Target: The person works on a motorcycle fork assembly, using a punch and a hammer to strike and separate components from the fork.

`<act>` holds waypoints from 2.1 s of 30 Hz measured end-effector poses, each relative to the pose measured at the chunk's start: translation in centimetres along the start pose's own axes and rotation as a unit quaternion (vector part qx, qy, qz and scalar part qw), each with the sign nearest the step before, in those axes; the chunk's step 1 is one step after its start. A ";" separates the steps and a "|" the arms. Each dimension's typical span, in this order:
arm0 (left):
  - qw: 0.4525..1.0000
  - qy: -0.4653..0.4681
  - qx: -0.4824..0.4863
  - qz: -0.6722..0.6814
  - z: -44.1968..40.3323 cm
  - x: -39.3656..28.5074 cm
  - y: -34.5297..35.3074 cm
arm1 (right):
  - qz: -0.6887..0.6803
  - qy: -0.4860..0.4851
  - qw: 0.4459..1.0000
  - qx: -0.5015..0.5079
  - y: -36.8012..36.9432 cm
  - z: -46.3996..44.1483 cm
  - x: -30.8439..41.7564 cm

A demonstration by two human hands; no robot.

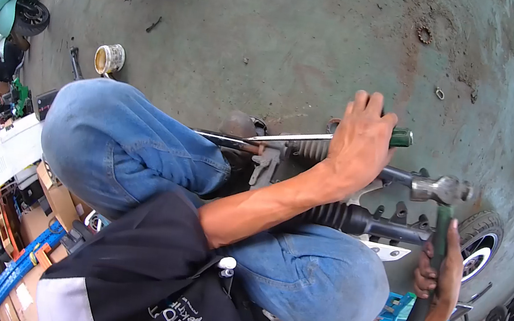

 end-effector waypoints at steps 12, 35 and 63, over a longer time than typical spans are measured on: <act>0.995 -0.016 0.010 0.102 0.8 -0.1 0.8 | 0.002 -0.179 0.978 -0.109 -2.4 -4.9 -1.9; 0.987 -0.133 0.084 -0.044 -0.3 1.9 1.3 | -0.103 -0.305 0.903 -0.283 -8.8 -18.0 -15.9; 0.974 0.014 -0.128 0.185 1.6 -14.5 -28.6 | -0.470 -0.438 0.647 0.410 0.7 19.8 10.2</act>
Point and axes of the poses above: each hand's wrist, its own z-axis away from the middle knuckle, its own y-axis out of the palm, x = y × z, the point moved 10 cm from there along -z, towards the middle knuckle, and after that the axes turned 7 degrees about -x, right-handed, at the moved point
